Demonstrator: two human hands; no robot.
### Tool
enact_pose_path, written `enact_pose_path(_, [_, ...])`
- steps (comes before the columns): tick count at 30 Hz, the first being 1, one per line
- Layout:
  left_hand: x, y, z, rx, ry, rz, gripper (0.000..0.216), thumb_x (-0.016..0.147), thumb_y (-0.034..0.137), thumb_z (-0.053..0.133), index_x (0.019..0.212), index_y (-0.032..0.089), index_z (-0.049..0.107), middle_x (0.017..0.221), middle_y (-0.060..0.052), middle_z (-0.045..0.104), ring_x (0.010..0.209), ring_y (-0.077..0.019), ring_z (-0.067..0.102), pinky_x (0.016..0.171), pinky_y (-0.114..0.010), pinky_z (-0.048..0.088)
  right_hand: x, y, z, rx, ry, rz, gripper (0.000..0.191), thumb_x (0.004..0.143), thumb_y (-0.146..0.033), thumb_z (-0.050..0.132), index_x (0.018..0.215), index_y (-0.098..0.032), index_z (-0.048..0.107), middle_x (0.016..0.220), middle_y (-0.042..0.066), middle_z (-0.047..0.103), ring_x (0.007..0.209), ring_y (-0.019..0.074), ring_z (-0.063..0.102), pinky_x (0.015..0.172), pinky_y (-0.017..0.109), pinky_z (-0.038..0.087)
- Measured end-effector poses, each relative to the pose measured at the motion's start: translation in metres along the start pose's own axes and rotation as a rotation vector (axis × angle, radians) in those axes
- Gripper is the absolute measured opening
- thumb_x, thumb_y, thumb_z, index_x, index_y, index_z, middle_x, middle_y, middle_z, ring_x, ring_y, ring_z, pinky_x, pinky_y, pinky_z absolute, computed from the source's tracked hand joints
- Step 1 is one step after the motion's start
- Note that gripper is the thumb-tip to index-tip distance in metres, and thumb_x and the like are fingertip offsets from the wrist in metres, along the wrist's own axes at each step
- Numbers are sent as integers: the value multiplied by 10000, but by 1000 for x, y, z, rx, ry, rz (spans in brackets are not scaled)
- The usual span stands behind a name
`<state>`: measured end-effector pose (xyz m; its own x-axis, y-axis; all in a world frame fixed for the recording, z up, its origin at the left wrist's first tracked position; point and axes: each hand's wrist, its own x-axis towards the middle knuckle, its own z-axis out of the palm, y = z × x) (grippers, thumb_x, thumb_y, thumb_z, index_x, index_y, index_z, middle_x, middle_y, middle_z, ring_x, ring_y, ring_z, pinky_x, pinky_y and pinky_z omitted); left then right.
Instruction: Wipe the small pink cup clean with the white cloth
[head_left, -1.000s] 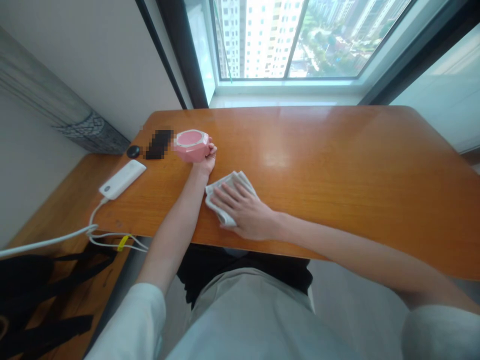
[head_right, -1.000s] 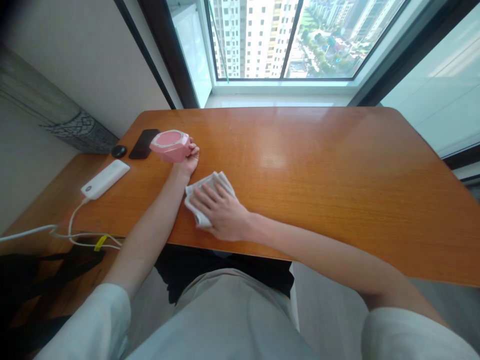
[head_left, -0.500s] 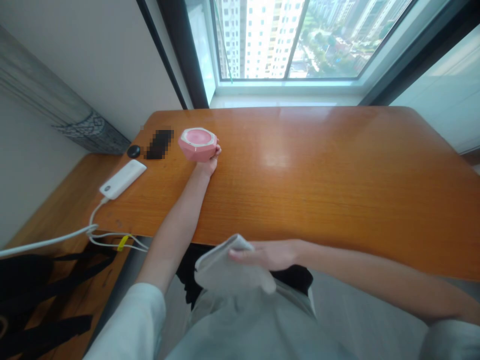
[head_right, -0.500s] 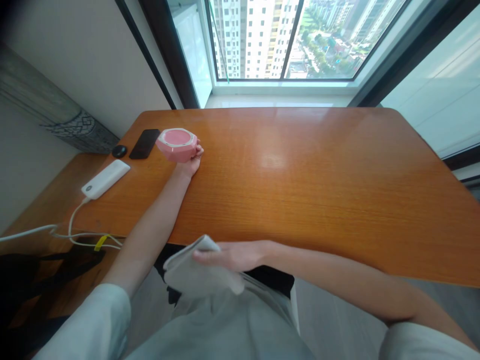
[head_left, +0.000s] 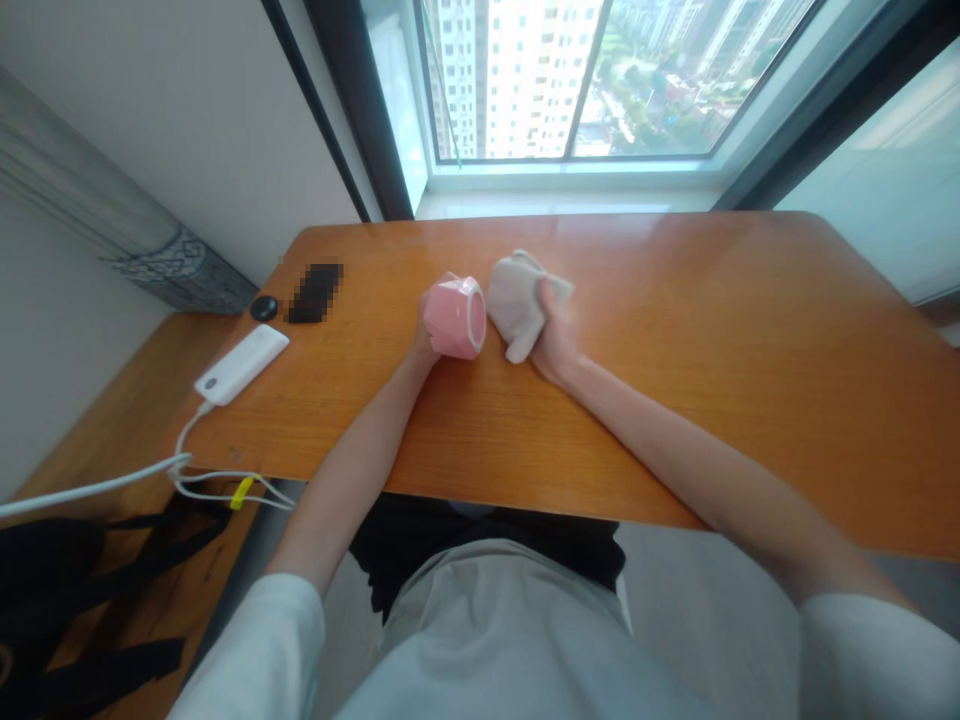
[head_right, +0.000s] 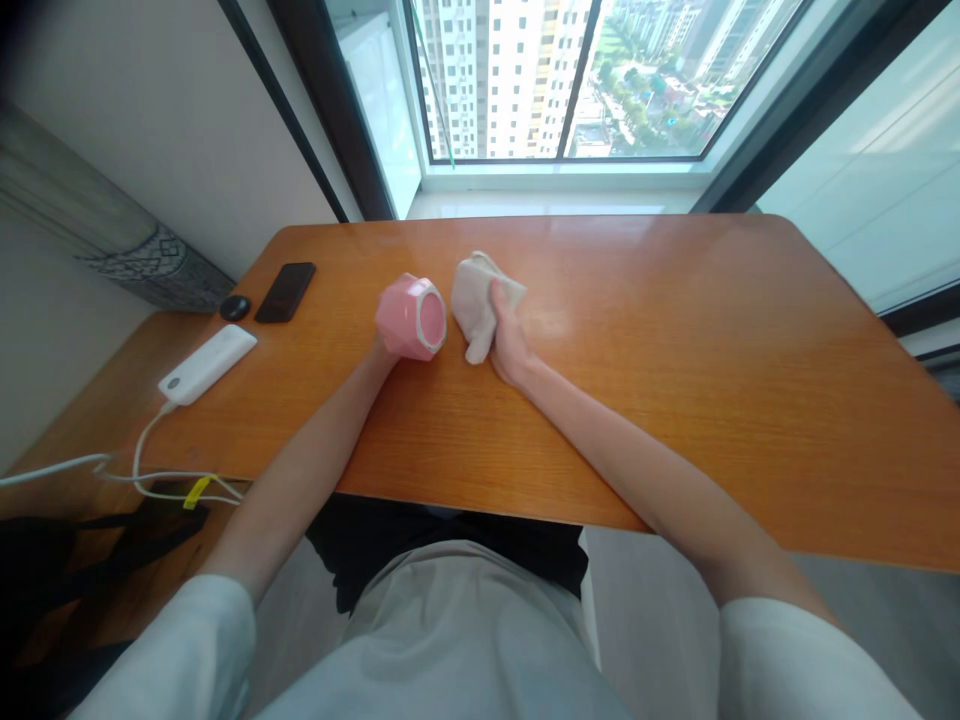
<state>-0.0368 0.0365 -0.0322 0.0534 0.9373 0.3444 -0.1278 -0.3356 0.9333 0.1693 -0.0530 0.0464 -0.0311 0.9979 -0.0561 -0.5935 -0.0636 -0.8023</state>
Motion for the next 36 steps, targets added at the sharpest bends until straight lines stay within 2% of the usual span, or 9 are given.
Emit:
enact_pose_path(2, [-6,4,5,48,-24,29,500,956,576,1000,825,252,642,760,31,661,729,-160,644,698,-370,541,-13,23,5,-46,-170,-5,529,1107,-739,702,1447,-340,773,1536,10,870,1704,302,636,1486,573,484])
enact_pose_path(6, [-12,17,10,338,-29,170,494,1147,658,796,921,247,641,803,32,698,875,-153,712,777,-376,525,-27,48,4,-138,-197,-9,663,1054,-829,734,1557,-398,766,1642,-7,804,1822,298,492,1551,633,360])
enact_pose_path(8, [-14,27,13,502,46,260,552,1229,698,633,918,243,614,795,33,691,874,-133,704,768,-366,498,-27,50,0,-161,-176,-27,656,1049,-823,747,1554,-405,771,1611,-3,812,1838,299,460,1531,642,400])
enact_pose_path(10, [-18,38,19,580,114,337,575,1226,716,612,899,243,611,805,32,702,805,-117,661,732,-354,477,-25,50,-3,-156,-155,-37,646,1036,-849,749,1475,-378,803,1483,23,861,1764,316,559,1465,615,512])
enact_pose_path(14, [-31,56,34,654,36,473,391,1211,570,656,980,255,672,926,-2,780,804,-167,681,737,-364,502,-17,49,-5,-97,-108,-20,703,996,-948,722,1310,-327,823,1205,55,907,1498,348,776,1204,545,725])
enact_pose_path(18, [-32,57,32,734,14,489,297,1228,470,630,1023,259,677,947,-14,770,820,-185,678,751,-366,476,-17,49,-5,-81,-123,-37,763,977,-984,716,1354,-328,817,1300,60,915,1554,363,749,1243,575,705])
enact_pose_path(24, [-17,48,3,803,124,409,376,1265,502,605,963,279,621,884,5,693,786,-174,623,752,-383,463,-23,50,0,-123,-211,-78,815,998,-970,702,1519,-348,785,1640,42,815,1752,343,588,1501,633,455])
enact_pose_path(31, [-35,55,31,796,14,475,229,1236,398,597,1070,276,697,1012,-50,788,856,-228,728,760,-397,541,-16,44,-8,-58,-132,15,823,962,-1001,678,1429,-334,794,1391,58,905,1570,396,735,1282,624,662])
enact_pose_path(36, [-45,63,38,720,-78,568,315,1242,511,577,1080,284,723,1013,-53,776,865,-233,744,752,-379,540,-17,39,-8,1,-75,99,620,1007,-894,721,1249,-327,788,1147,56,909,1366,367,827,1130,557,735])
